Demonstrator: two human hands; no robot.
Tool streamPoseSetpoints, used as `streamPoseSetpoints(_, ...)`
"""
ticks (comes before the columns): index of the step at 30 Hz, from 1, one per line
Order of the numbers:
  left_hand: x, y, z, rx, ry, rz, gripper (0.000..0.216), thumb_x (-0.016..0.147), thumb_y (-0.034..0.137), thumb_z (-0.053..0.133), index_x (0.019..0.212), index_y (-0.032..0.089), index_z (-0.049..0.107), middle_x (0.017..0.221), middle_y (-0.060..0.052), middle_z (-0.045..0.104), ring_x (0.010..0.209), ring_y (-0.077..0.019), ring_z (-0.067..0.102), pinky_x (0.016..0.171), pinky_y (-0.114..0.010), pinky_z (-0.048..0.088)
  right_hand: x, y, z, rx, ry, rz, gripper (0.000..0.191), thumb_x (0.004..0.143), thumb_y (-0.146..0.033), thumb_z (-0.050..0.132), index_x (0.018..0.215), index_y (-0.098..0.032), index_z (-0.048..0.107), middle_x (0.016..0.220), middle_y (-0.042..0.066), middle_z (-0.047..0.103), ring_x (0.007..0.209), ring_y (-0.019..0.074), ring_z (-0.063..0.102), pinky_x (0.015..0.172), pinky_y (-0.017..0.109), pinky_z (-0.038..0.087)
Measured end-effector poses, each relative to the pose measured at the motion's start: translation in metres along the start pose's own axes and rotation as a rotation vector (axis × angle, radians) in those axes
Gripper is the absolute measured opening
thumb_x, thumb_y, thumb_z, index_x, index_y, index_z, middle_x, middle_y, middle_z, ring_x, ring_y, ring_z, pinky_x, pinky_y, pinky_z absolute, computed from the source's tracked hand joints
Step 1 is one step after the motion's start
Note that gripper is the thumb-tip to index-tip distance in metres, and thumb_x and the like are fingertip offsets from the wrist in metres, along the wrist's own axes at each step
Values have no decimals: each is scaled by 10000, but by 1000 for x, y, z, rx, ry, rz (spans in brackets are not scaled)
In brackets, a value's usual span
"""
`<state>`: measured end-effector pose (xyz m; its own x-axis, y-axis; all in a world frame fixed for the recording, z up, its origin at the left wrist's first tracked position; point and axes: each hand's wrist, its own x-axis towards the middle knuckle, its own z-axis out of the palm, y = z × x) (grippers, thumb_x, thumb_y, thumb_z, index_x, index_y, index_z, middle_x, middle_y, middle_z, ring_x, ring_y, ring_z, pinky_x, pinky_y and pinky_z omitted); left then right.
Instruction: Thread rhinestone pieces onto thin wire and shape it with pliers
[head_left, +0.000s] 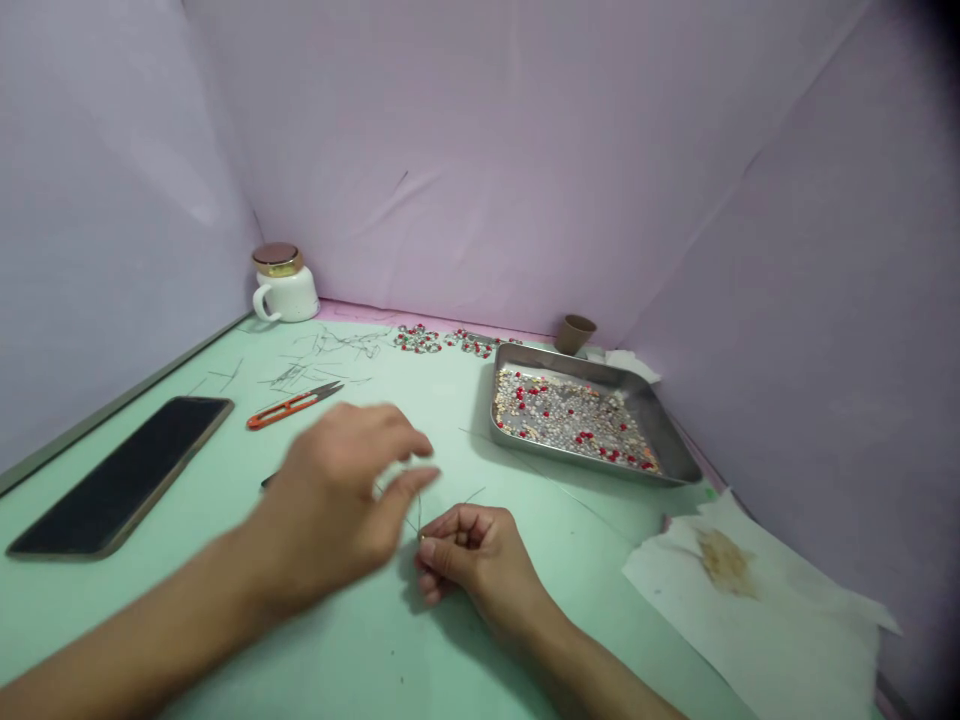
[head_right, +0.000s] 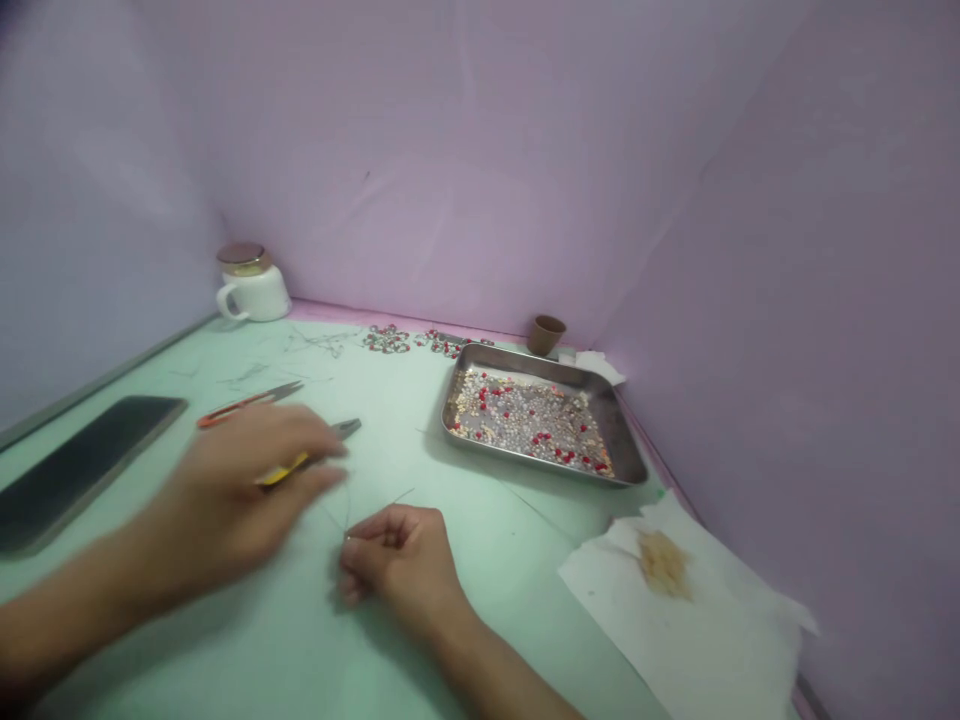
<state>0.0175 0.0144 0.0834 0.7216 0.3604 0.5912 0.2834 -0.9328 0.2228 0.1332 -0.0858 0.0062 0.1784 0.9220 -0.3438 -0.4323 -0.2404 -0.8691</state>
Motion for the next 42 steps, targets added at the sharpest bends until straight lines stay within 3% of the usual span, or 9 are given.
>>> streamPoseSetpoints(5, -17, 30, 38, 176, -216, 84, 136, 650, 82, 454, 574, 174, 518, 604, -42, 492, 584, -180, 414, 586, -357, 347, 0, -1, 4, -92, 16, -178, 163, 570, -74, 595, 460, -130, 489, 420, -42, 498, 399, 53, 427, 376, 158, 342)
streamPoseSetpoints(11, -22, 18, 47, 279, 106, 149, 170, 691, 101, 436, 583, 175, 545, 558, -30, 512, 572, -175, 418, 664, -403, 334, 2, 1, -1, 129, 78, -107, 172, 568, -186, 688, 600, -120, 532, 444, -22, 541, 395, 87, 493, 401, 199, 408)
streamPoseSetpoints(16, -23, 15, 52, 82, 139, -146, 176, 729, 136, 444, 565, 162, 504, 550, -15, 512, 581, -164, 458, 642, -364, 348, 3, 3, -7, 278, 157, -128, 267, 552, -248, 741, 691, -113, 557, 565, 29, 623, 444, 104, 555, 438, 216, 460)
streamPoseSetpoints(23, -20, 6, 57, -580, -217, -617, 203, 726, 250, 461, 541, 169, 436, 475, 50, 380, 467, -94, 355, 446, -221, 301, 2, -2, -14, 373, 19, -36, 255, 525, -227, 758, 650, -102, 574, 532, 30, 627, 393, 75, 533, 385, 167, 457)
streamPoseSetpoints(27, -18, -4, 59, -1053, -362, -485, 219, 702, 304, 534, 547, 150, 510, 545, 31, 423, 507, -84, 368, 473, -223, 329, -3, -5, -18, 379, -254, 147, 249, 495, -220, 760, 588, -89, 569, 483, 34, 615, 333, 86, 522, 307, 160, 433)
streamPoseSetpoints(31, -20, 1, 58, -1271, -534, -325, 249, 663, 406, 609, 596, 167, 629, 733, -14, 433, 599, -103, 402, 498, -240, 360, -12, -3, -14, 363, -572, 420, 288, 445, -232, 776, 573, -64, 581, 497, 33, 617, 348, 86, 543, 323, 140, 435)
streamPoseSetpoints(34, -22, 7, 58, -1342, -675, -308, 229, 630, 405, 644, 593, 179, 651, 747, -6, 422, 593, -96, 386, 485, -232, 332, -16, 0, -9, 361, -620, 510, 304, 452, -222, 776, 639, -45, 616, 502, 27, 619, 363, 68, 551, 349, 103, 426)
streamPoseSetpoints(37, -20, 6, 60, -1374, -594, -456, 189, 653, 348, 632, 601, 167, 650, 709, 5, 434, 560, -83, 388, 482, -229, 315, -13, 0, -7, 414, -482, 407, 275, 489, -212, 761, 659, -41, 628, 503, 31, 623, 348, 74, 543, 327, 122, 431)
streamPoseSetpoints(42, -18, -2, 60, -1198, -240, -738, 166, 686, 252, 590, 830, 173, 613, 636, 17, 481, 570, -97, 434, 542, -244, 371, -1, -4, -15, 416, -209, 179, 219, 526, -203, 753, 644, -66, 631, 502, 33, 625, 346, 72, 530, 315, 132, 432)
